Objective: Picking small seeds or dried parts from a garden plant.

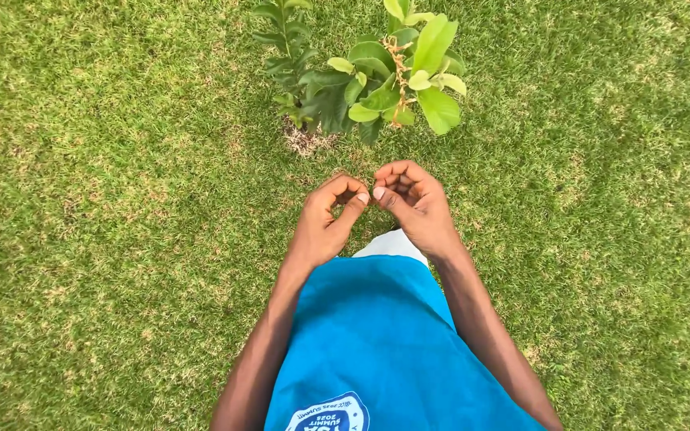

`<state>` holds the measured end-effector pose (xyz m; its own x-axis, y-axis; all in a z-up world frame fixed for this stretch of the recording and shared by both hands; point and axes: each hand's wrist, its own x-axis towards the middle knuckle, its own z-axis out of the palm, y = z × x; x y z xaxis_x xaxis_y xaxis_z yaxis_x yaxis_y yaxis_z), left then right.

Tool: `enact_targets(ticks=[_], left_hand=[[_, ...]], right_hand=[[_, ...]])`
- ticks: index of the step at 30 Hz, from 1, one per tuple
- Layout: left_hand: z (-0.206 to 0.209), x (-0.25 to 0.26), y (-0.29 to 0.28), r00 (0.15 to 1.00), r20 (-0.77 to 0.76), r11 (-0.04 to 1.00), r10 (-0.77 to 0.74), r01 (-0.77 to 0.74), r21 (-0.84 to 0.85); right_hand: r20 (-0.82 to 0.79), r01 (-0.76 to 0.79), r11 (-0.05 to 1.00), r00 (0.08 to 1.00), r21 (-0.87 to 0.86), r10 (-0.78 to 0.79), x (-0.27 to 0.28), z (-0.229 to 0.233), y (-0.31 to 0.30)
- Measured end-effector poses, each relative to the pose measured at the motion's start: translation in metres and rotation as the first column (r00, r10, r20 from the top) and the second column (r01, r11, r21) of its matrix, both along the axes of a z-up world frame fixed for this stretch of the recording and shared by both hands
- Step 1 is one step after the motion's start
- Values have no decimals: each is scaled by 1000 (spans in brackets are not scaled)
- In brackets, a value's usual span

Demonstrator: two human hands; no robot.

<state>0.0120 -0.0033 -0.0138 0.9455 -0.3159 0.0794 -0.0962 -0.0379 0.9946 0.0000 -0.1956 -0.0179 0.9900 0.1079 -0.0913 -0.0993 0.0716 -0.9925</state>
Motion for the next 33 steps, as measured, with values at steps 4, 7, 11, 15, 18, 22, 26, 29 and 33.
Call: enact_targets(ticks=[4, 7, 11, 15, 18, 22, 26, 29, 33], left_hand=[[-7, 8, -3, 997, -75, 995, -20, 13, -97], [3, 17, -5, 998, -64, 993, 2, -9, -114], [5, 24, -5, 996, 12, 993, 93, -92, -76], [33, 35, -12, 974, -32, 961, 224, -226, -157], [31, 33, -14, 966, -34, 956, 257, -259, -138], [2, 21, -17, 977, -59, 977, 203, -206, -59], [1, 14, -27, 988, -89, 987, 130, -137, -82], [2, 13, -31, 986, -109, 985, 130, -141, -104], [-5, 17, -26, 983, -116, 986, 144, -152, -69]], right_hand=[[-17, 53, 995, 998, 80, -52, 4, 6, -2], [-40, 79, 978, 997, 193, -72, 7, 11, -6], [-82, 102, 954, 993, 280, -82, 9, 13, -9], [-95, 105, 951, 992, 292, -80, 13, 8, -11], [-99, 103, 943, 992, 317, -75, 13, 6, -12], [-84, 78, 951, 995, 299, -56, 15, 7, -11], [-92, 65, 973, 995, 219, -46, 18, 0, -12], [-68, 41, 983, 997, 177, -29, 18, -2, -12], [35, -14, 994, 999, 111, 10, 17, -2, -8]])
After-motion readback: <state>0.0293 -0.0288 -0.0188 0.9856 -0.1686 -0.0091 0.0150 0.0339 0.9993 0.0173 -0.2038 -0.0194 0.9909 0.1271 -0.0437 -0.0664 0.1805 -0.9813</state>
